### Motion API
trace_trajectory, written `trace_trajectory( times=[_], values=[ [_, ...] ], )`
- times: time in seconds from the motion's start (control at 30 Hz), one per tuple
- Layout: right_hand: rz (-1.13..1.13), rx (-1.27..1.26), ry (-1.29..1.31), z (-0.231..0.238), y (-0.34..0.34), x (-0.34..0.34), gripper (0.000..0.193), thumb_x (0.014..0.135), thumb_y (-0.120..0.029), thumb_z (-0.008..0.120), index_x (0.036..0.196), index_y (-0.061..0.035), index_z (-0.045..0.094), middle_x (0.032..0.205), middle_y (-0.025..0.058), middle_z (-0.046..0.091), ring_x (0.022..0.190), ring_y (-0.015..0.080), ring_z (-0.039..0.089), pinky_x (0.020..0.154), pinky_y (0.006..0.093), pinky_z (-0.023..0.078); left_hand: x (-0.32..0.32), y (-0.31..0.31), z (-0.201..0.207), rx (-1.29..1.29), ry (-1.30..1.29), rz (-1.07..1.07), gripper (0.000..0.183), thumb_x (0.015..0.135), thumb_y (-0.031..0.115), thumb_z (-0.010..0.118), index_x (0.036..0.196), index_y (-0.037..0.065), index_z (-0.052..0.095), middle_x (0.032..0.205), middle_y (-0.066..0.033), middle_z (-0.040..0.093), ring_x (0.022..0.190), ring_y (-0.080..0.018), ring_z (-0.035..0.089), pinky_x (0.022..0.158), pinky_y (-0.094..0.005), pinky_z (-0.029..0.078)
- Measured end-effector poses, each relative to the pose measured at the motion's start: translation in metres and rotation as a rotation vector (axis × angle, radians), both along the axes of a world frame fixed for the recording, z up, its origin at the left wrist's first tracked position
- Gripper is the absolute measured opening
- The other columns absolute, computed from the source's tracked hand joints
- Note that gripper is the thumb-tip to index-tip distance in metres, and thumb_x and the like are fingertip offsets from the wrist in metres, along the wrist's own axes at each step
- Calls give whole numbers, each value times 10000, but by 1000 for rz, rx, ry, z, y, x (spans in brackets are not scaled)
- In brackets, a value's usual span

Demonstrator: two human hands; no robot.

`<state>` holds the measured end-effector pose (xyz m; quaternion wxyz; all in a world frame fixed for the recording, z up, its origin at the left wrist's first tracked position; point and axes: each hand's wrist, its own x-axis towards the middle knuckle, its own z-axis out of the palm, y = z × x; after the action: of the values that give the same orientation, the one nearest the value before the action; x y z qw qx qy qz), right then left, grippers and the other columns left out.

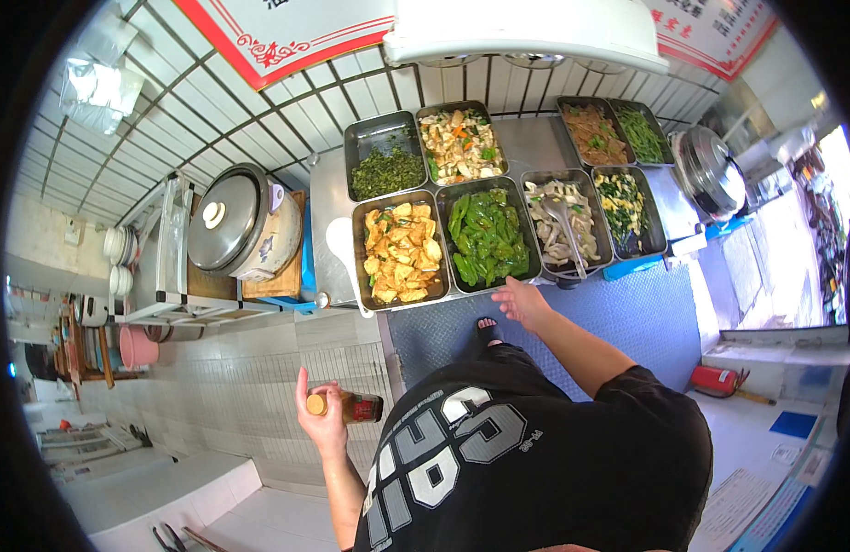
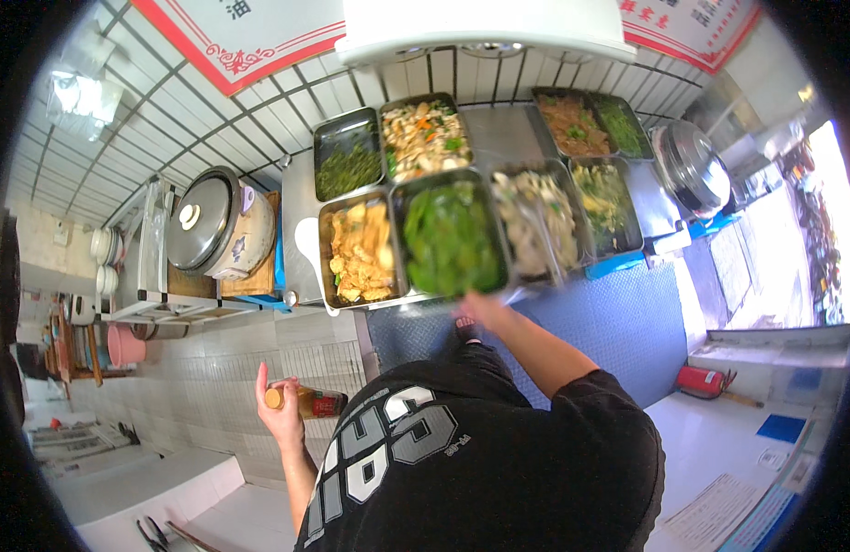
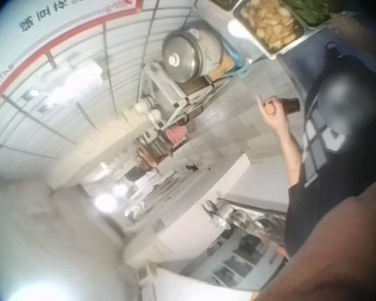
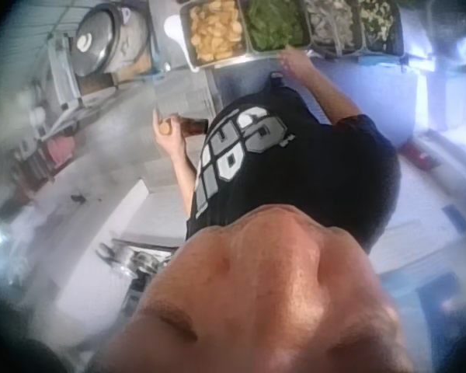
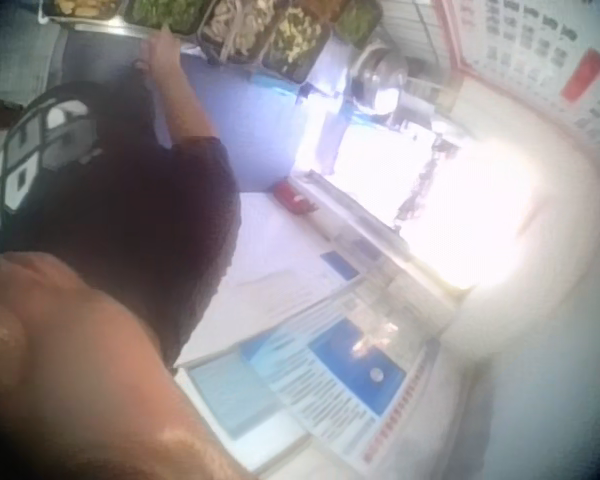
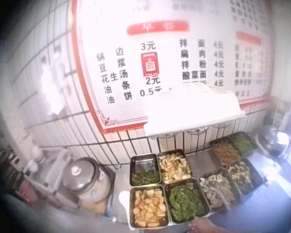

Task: The person retrieves a sauce bottle from a shelf, opens it, and uses a ladle to pour sauce over several trays of prepared food. They then close the bottle, return it to the shelf, and clean a wok and a cutting board.

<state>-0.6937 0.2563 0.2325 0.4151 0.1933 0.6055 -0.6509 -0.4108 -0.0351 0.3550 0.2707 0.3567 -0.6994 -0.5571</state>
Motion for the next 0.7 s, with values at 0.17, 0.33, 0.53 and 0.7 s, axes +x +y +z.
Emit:
trace_trajectory(
  times=[0.17, 0.33, 0.53, 0.7],
  values=[
    [71, 23, 31, -3, -12, -5, 450, 1035, -447, 461, 1191, -40, 574, 948, 33, 713, 640, 98, 574, 566, 266, 468, 5, -3, 3, -52, 29, -81, 654, 893, -12, 638, 1487, -25, 366, 866, -69, 664, 907, -178, 655, 919, -348, 517],
    [154, 42, 19, 17, 7, 8, 561, 1015, -495, 496, 1307, -17, 519, 973, 48, 708, 658, 106, 594, 553, 257, 484, 5, 6, 2, -42, 45, -101, 648, 911, 6, 645, 1494, -13, 362, 886, -71, 661, 919, -176, 653, 937, -351, 510],
    [-90, 191, 221, -47, 100, 26, 509, 1008, -454, 494, 1390, -117, 468, 933, 73, 694, 565, 124, 556, 481, 292, 472, -3, 17, -5, -8, 15, -82, 656, 915, 15, 652, 1500, -8, 356, 896, -77, 665, 919, -175, 655, 935, -348, 513],
    [-864, 230, 134, -89, 191, -38, 437, 1003, -452, 480, 1319, -151, 514, 847, 70, 665, 497, 131, 502, 421, 294, 430, -24, 29, -10, -17, -58, -121, 649, 916, 5, 650, 1499, -2, 364, 910, -91, 669, 922, -168, 653, 899, -328, 524]
  ],
)
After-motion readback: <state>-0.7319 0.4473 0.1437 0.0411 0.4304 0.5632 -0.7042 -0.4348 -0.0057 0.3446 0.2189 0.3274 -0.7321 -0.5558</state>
